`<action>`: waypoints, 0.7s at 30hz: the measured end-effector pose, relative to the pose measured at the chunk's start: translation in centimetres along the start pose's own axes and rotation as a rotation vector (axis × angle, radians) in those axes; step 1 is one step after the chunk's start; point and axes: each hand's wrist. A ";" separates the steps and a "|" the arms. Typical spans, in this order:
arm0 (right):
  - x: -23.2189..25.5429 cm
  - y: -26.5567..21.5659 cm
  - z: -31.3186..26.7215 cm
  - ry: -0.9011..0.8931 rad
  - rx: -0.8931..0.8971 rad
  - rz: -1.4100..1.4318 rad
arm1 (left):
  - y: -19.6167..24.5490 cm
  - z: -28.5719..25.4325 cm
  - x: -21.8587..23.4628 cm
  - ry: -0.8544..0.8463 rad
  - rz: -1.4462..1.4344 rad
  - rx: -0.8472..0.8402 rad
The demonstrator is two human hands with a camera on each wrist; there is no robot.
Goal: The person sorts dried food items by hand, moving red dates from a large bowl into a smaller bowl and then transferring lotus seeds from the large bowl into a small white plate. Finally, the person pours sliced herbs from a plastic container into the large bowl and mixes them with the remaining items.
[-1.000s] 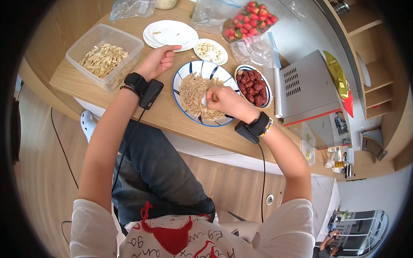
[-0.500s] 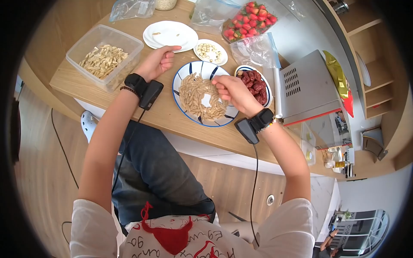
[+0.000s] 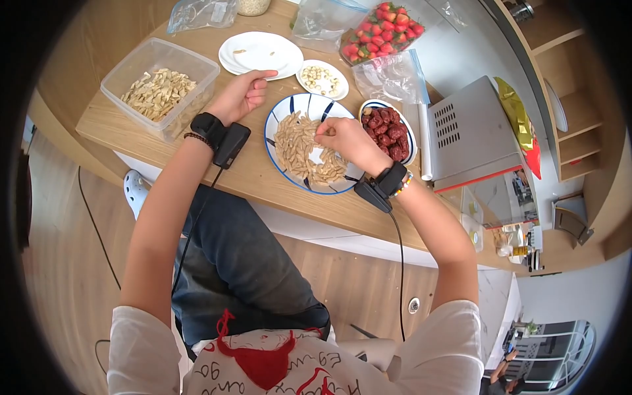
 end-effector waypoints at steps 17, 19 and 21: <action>3.8 -0.3 -1.5 -0.263 -0.307 1.791 | 0.0 0.1 0.0 0.009 0.020 -0.003; 3.6 0.6 -0.9 -0.275 -0.413 1.697 | -0.1 0.0 0.1 0.021 0.012 -0.001; 3.7 1.0 -0.2 -0.194 -0.456 1.573 | -0.1 0.0 0.1 0.021 0.012 0.002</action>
Point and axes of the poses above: each hand's wrist, its own z-axis towards the middle knuckle, its own x-axis out of the back of the hand, y = z × x, and after that the axes turned 10 degrees about z, right-handed
